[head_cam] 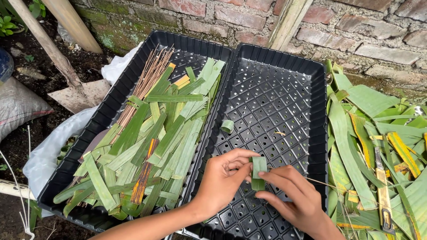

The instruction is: The person folds and secures long green leaves into small, cylindrical shapes using thin wooden splinters. The person gathers leaves from a large pile in a black tray, rolls them, and fixes each one with a splinter before placing the finished wrappers back into a tray.

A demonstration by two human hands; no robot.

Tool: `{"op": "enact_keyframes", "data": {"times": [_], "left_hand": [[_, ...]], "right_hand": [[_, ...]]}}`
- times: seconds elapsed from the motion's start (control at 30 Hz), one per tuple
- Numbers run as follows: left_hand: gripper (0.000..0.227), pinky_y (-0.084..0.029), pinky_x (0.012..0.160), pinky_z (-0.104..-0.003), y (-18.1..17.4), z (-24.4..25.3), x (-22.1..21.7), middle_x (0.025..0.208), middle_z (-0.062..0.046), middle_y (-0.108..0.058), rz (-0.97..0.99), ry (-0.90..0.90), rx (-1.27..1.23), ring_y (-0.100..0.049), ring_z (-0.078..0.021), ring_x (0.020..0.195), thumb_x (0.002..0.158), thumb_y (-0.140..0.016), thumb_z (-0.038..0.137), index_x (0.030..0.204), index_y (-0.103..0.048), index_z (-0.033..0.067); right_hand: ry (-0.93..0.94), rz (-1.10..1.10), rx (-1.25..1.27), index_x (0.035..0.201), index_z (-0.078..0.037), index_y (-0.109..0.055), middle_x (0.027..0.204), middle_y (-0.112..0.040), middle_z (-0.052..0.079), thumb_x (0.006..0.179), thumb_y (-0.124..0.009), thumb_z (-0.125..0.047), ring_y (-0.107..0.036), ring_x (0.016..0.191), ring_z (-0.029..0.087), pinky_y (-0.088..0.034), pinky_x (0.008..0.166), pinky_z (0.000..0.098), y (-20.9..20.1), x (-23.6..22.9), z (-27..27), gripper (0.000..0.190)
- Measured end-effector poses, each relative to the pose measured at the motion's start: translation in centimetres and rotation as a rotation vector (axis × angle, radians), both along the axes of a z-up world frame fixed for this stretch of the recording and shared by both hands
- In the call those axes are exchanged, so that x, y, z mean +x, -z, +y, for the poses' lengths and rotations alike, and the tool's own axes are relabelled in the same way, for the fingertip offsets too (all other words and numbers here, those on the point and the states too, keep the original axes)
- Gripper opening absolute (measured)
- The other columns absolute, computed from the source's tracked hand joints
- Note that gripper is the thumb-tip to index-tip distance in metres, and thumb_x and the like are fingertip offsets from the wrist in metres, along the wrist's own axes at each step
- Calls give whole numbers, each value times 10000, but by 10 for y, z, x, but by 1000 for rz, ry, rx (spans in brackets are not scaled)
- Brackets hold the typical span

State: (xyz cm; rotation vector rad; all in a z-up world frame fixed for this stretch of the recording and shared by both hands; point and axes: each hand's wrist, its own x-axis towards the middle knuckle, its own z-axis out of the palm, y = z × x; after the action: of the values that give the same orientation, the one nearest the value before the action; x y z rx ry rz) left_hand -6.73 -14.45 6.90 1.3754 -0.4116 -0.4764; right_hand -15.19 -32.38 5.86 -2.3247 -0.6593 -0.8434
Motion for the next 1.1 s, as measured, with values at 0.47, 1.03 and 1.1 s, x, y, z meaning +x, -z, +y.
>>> {"op": "enact_keyframes", "data": {"times": [0.47, 1.03, 1.1], "left_hand": [[319, -693, 838, -330, -1, 6, -14, 1074, -181, -695, -416, 138, -53, -743, -247, 889, 974, -573, -90, 1278, -611, -3], [146, -636, 803, -302, -3, -18, -13, 1035, -60, -748, -320, 175, 20, -726, -166, 912, 950, -694, 107, 1094, -709, 83], [112, -634, 744, -266, -2, -24, -15, 963, -66, -745, -254, 151, -18, -728, -151, 843, 952, -695, 101, 1054, -719, 61]], "right_hand": [[147, 43, 332, 885, 38, -671, 706, -667, 99, 909, -688, -23, -573, 577, 152, -442, 558, 232, 6, -3, 1, 67], [266, 101, 357, 859, 18, -653, 719, -665, 86, 912, -715, -34, -576, 613, 138, -439, 560, 225, 1, -10, -8, 97], [321, 194, 329, 801, -52, -659, 658, -606, 11, 928, -722, -92, -428, 550, 79, -316, 527, 225, -1, -10, -15, 148]]}}
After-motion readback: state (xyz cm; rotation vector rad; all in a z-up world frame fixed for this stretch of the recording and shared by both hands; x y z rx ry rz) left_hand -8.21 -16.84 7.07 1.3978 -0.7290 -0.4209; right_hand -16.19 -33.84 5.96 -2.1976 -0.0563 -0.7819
